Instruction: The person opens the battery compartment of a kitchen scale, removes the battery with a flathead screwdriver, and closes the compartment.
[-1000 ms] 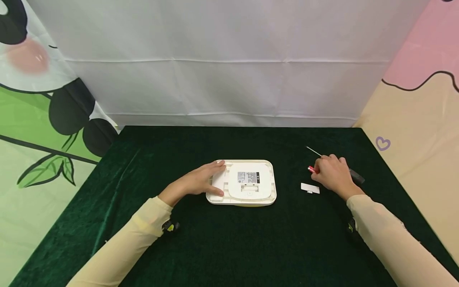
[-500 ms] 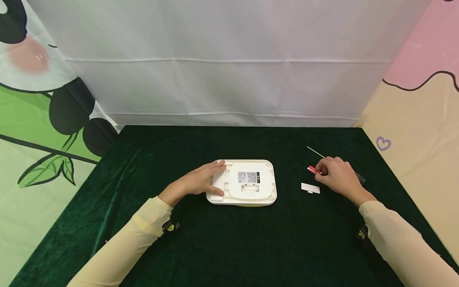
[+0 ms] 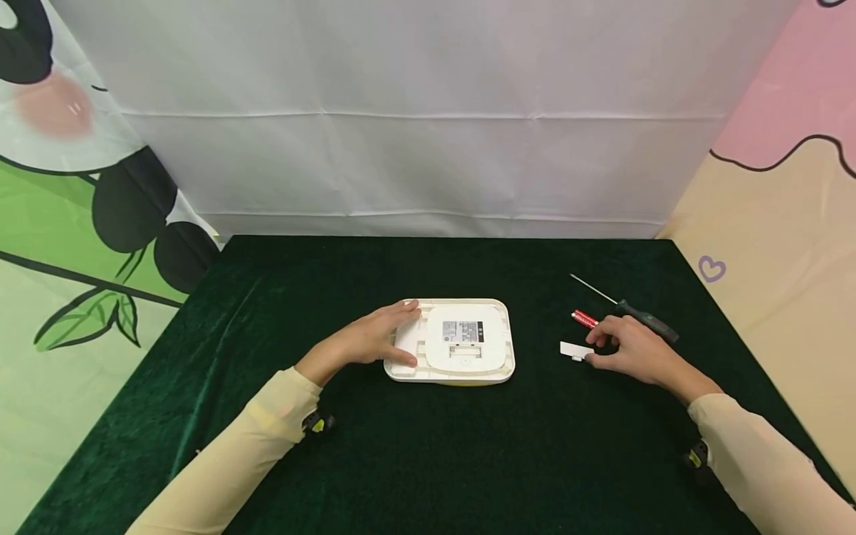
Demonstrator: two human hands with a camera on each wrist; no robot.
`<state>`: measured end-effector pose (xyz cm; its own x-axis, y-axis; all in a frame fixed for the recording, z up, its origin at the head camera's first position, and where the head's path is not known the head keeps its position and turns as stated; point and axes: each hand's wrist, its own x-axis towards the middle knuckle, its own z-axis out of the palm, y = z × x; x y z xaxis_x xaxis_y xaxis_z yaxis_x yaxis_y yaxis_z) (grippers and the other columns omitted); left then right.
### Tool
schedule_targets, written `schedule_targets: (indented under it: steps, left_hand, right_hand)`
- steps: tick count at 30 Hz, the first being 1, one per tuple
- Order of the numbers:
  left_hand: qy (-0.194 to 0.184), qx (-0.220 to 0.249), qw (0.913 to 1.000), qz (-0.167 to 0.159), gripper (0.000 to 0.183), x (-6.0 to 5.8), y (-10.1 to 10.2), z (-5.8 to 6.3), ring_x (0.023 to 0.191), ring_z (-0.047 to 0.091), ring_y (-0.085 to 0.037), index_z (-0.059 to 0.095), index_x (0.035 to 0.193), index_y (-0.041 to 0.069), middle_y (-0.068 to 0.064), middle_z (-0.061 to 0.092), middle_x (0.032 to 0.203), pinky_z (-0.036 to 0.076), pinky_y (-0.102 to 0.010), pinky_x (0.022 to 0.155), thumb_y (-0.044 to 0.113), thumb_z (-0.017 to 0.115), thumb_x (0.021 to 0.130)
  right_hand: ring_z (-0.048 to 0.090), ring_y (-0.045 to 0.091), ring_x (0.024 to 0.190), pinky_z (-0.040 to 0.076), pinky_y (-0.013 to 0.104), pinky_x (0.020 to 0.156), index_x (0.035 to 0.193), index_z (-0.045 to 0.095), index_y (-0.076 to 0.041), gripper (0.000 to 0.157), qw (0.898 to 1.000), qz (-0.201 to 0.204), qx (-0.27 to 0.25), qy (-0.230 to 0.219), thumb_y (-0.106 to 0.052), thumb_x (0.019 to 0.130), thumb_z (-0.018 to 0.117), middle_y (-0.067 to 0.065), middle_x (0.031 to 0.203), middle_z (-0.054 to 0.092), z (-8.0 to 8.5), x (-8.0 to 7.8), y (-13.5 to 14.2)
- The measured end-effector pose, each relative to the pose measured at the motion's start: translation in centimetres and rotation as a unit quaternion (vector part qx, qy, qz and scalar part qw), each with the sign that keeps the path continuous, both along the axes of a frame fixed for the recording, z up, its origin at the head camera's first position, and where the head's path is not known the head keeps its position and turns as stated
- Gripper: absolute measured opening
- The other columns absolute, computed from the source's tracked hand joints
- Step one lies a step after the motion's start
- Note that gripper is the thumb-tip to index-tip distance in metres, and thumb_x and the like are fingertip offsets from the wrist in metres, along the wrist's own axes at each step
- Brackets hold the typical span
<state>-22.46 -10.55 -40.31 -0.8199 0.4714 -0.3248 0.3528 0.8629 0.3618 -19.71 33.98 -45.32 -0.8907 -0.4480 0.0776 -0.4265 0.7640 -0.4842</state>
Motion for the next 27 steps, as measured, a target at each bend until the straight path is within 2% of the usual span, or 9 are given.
schedule_targets:
  steps: [16, 27]
  left_hand:
    - [0.002, -0.001, 1.0, -0.001, 0.091, -0.08, 0.06, -0.17, 0.153, 0.009, -0.022, 0.03, 0.154, 0.017, 0.002, 0.014, 0.165, 0.017, -0.049, 0.122, 0.049, 0.075, 0.082]
    - [0.0, 0.003, 1.0, -0.004, 0.092, -0.16, -0.08, -0.29, 0.153, 0.009, -0.023, 0.03, 0.154, 0.018, 0.002, 0.013, 0.165, 0.017, -0.049, 0.123, 0.049, 0.075, 0.082]
  right_hand:
    - [0.048, 0.013, 0.087, 0.042, 0.026, 0.072, 0.101, 0.068, -0.02, 0.02, 1.0, 0.0, 0.022, 0.001, -0.025, 0.084, 0.077, -0.004, 0.095, 0.057, -0.63, 0.32, -0.21]
    - [0.048, 0.01, 0.082, 0.041, 0.023, 0.068, 0.095, 0.066, -0.019, 0.017, 1.0, 0.007, 0.005, -0.005, -0.02, 0.082, 0.078, -0.004, 0.09, 0.056, -0.3, 0.04, -0.49]
